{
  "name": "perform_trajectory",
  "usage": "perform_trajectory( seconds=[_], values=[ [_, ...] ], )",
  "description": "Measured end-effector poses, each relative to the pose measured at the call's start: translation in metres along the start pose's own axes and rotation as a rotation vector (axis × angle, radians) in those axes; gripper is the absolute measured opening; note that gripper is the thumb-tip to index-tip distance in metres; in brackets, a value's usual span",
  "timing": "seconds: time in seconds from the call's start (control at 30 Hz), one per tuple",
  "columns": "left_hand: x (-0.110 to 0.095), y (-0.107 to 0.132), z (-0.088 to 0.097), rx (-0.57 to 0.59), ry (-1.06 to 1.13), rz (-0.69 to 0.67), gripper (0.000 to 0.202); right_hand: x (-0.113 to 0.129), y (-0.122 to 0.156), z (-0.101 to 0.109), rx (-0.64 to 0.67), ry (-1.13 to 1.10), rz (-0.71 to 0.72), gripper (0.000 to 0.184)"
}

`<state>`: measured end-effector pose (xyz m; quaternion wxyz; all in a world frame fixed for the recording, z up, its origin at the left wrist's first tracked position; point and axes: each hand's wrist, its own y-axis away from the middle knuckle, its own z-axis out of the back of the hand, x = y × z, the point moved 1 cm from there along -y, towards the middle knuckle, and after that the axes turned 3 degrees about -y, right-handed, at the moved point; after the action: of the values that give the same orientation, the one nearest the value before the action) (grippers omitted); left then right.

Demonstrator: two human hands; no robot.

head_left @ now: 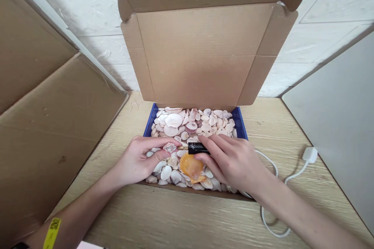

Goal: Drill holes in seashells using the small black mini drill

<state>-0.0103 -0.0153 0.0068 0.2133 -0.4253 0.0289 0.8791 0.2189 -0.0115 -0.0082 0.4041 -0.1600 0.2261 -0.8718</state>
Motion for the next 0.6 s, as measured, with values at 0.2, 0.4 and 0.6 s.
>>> perform_trajectory(
  seconds=[0.2,0.4,0.6],
  values=[
    [0.0007,0.0005,-0.0005,-0.003,-0.008,0.021,0.022,-0.0018,-0.0002,0.004,-0.09,0.038,0.078,0.029],
    [0.0034,0.0032,-0.0028,0.053,-0.032,0.052,0.022,-0.0011,0.0038,0.0083,-0.166,0.075,0.146,0.027],
    [0.0008,0.0015,-0.002,0.022,-0.021,0.022,0.022,-0.0002,0.0016,0.0089,-0.177,0.093,0.13,0.022]
  ],
)
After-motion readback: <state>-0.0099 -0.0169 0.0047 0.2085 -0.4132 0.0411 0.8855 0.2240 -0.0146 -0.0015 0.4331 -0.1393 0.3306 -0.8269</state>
